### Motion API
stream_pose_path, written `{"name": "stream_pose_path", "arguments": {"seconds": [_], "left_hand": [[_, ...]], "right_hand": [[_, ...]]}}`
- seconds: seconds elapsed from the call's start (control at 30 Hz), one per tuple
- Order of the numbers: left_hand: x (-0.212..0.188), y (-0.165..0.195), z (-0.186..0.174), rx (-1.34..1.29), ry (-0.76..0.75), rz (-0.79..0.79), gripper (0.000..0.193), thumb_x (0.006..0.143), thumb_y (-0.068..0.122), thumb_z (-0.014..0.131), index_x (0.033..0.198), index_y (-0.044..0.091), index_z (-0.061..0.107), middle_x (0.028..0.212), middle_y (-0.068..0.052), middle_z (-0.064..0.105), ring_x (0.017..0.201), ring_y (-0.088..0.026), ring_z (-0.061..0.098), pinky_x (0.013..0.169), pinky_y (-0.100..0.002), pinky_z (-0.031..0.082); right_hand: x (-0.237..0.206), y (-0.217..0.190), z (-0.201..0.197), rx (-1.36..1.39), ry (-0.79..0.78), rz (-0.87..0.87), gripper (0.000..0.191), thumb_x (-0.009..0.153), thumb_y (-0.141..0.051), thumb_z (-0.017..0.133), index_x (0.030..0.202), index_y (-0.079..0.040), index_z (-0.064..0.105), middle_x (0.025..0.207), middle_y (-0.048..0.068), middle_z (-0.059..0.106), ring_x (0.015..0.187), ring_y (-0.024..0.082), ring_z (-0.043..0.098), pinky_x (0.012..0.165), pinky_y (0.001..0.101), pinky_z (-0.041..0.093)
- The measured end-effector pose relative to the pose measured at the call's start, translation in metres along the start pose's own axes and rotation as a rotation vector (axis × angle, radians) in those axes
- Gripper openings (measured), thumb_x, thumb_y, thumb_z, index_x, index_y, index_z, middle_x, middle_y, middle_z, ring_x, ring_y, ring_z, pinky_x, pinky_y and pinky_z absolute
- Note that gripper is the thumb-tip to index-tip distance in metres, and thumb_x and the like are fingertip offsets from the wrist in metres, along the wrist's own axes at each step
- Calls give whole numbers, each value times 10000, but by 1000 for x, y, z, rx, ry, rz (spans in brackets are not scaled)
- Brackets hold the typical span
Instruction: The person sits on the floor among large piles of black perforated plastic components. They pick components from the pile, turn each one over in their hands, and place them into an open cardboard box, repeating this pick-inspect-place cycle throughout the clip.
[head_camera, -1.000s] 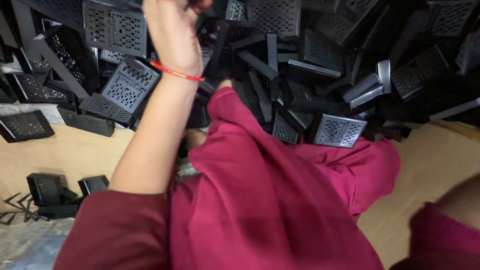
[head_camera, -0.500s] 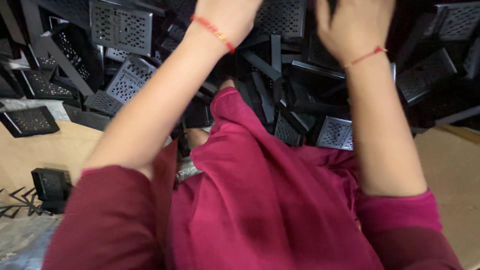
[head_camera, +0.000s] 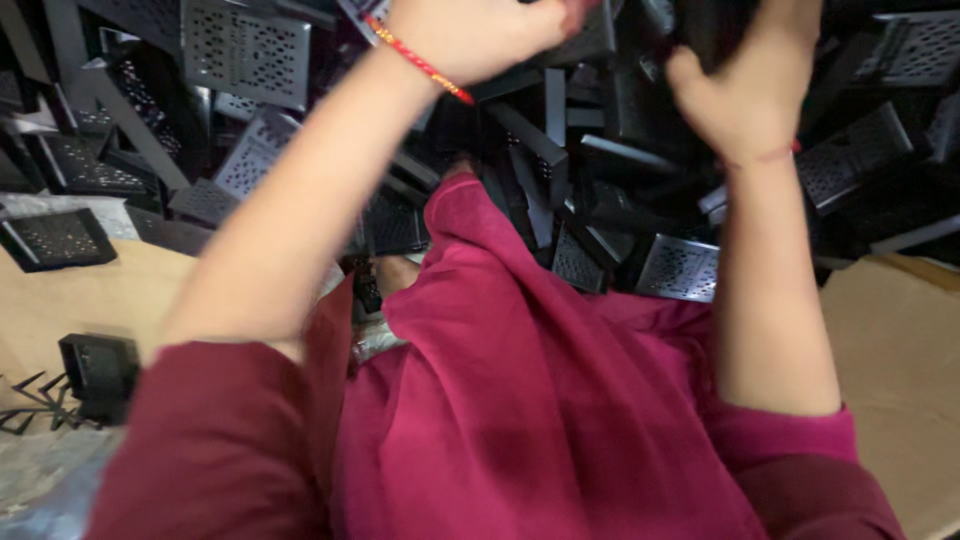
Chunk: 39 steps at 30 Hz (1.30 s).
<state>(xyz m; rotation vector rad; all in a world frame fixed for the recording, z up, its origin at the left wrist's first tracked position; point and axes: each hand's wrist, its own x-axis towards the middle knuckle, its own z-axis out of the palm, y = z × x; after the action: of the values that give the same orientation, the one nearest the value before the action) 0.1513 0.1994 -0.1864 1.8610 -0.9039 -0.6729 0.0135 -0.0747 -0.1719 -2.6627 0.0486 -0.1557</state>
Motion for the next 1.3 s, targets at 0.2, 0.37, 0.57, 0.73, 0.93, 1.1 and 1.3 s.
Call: {"name": "stream_pose_path", "arguments": {"seconds": [0.2, 0.37, 0.57, 0.73, 0.93, 1.1, 1.3], "left_hand": [[-18, 36, 57, -1378, 194, -162, 461, 919, 117, 843, 1316, 31, 625, 1282, -69, 689, 1155, -212, 716, 1003, -402, 632], [-25, 63, 66, -1351, 194, -185, 657, 930, 96, 827, 1487, 43, 482, 1350, -96, 650, 1192, -205, 695, 991, -360, 629], [-23, 66, 66, -1318, 211, -182, 696, 931, 78, 856, 1511, 23, 474, 1341, -145, 669, 1154, -212, 724, 957, -345, 645], [-24, 65, 73, -1276, 227, -199, 699, 920, 91, 858, 1498, 14, 472, 1343, -149, 663, 1103, -207, 743, 931, -337, 646], [-25, 62, 79, -1280, 291, -230, 707, 887, 76, 871, 1468, 0, 475, 1331, -163, 647, 996, -203, 734, 853, -331, 636], [-34, 63, 80, -1117, 408, -174, 669, 892, 131, 881, 1404, 23, 464, 1285, -133, 625, 991, -170, 738, 863, -317, 649], [-50, 58, 59, -241, 503, 128, 629, 1060, 642, 522, 1047, 22, 624, 925, -80, 624, 821, -229, 694, 726, -307, 529]], "right_hand": [[-47, -65, -18, 976, 46, 217, 609, 1039, -147, 731, 1532, -49, 387, 1496, 90, 493, 1334, 207, 506, 1156, 343, 410], [-66, -95, -11, 866, 117, 181, 514, 1208, -258, 575, 1627, -38, 374, 1610, 96, 423, 1487, 189, 435, 1290, 308, 305], [-71, -103, -11, 903, 120, 140, 592, 1231, -392, 445, 1639, 16, 316, 1638, 113, 379, 1517, 189, 391, 1299, 299, 275], [-69, -105, -13, 968, 118, 181, 620, 1224, -428, 404, 1608, 58, 381, 1636, 152, 480, 1483, 208, 447, 1285, 313, 308], [-71, -109, -18, 860, 48, 104, 574, 1137, -172, 606, 1610, 31, 353, 1640, 153, 448, 1477, 197, 448, 1277, 293, 347], [-77, -114, -27, 691, -2, 165, 534, 1079, -9, 616, 1572, 35, 418, 1498, 150, 612, 1354, 178, 613, 1190, 267, 467], [-105, -106, -24, 730, -58, 198, 385, 1085, -53, 639, 1430, 55, 508, 1332, 131, 655, 1223, 161, 634, 1118, 270, 482]]}}
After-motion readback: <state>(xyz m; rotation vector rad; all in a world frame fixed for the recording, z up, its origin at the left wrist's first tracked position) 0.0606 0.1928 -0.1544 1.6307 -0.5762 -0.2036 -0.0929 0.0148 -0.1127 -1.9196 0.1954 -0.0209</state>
